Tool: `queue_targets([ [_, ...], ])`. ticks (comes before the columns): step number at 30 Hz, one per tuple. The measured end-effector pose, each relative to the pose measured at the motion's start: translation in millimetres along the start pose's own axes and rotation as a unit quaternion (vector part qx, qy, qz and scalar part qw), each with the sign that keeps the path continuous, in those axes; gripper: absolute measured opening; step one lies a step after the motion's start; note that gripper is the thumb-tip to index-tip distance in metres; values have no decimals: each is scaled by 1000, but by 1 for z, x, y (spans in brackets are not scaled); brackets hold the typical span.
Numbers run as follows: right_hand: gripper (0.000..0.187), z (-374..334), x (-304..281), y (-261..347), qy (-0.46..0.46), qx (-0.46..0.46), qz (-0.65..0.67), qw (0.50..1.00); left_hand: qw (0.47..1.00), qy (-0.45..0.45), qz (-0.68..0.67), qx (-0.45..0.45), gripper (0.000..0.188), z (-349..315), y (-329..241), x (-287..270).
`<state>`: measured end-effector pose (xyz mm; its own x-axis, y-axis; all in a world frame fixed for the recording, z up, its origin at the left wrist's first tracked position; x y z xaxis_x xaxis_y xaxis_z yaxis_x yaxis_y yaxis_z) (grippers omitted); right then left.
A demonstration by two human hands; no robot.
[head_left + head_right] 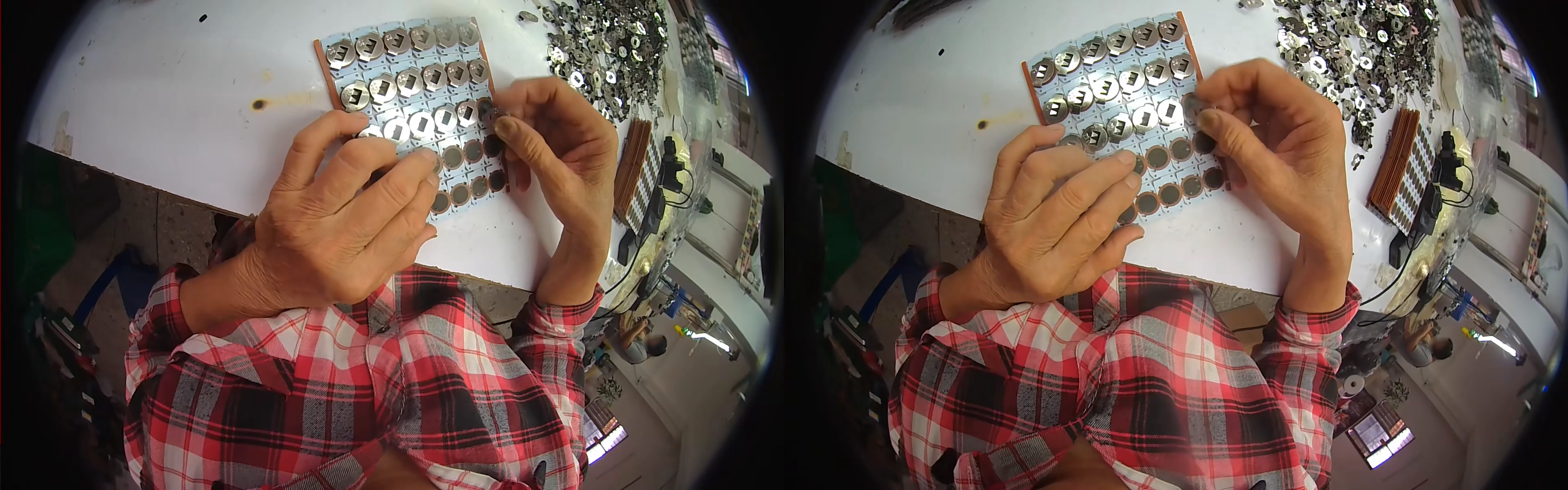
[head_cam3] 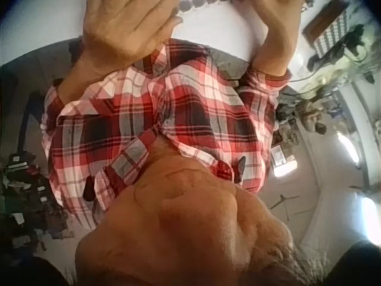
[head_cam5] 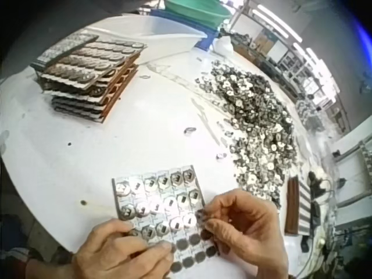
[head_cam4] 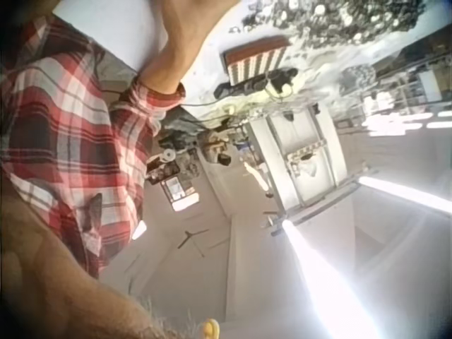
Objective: The person inserts small circular metal pieces into a grid-like assembly board by hand.
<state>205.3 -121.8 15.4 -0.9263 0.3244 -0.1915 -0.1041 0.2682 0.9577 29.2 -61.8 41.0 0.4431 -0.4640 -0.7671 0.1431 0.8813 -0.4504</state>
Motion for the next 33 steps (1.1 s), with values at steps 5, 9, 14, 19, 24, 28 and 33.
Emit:
queue_targets([
  [5, 9, 0, -8, -4, -14, -7, -38, 999, 1000, -7, -2, 3, 41, -1, 0, 0],
  [9, 10, 0, -6, -4, -10, -3, -40, 999, 1000, -3, -3, 4, 42, 0, 0, 0],
  [14, 11, 1, 1, 15, -1, -69, -176, 982, 1000, -4, -1, 6, 43, -1, -1, 0],
  [19, 10, -4, -2, 6, -64, 5, -103, 993, 1000, 9, -1, -1, 42, 1, 0, -1],
  [24, 8, 0, -6, 8, -61, -77, -138, 986, 1000, 17, -10, -10, 41, 2, 1, -1],
  [28, 14, -1, -2, 14, -27, -86, -204, 975, 1000, 20, -16, -18, 42, 2, 1, 0],
  [33, 17, -2, -2, 13, -27, -75, -220, 972, 999, 25, -27, -21, 41, 4, 4, 1],
])
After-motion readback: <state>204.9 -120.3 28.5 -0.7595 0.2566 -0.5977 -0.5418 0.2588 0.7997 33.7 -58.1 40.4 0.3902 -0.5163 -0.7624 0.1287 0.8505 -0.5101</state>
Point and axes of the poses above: each hand's wrist, its own z-axis towards the middle knuckle, its own x-axis out of the palm, y = z × x, the point moved 10 cm from there along z, towards the middle knuckle, and after that the axes turned 8 degrees about y, right-handed, at the moved point
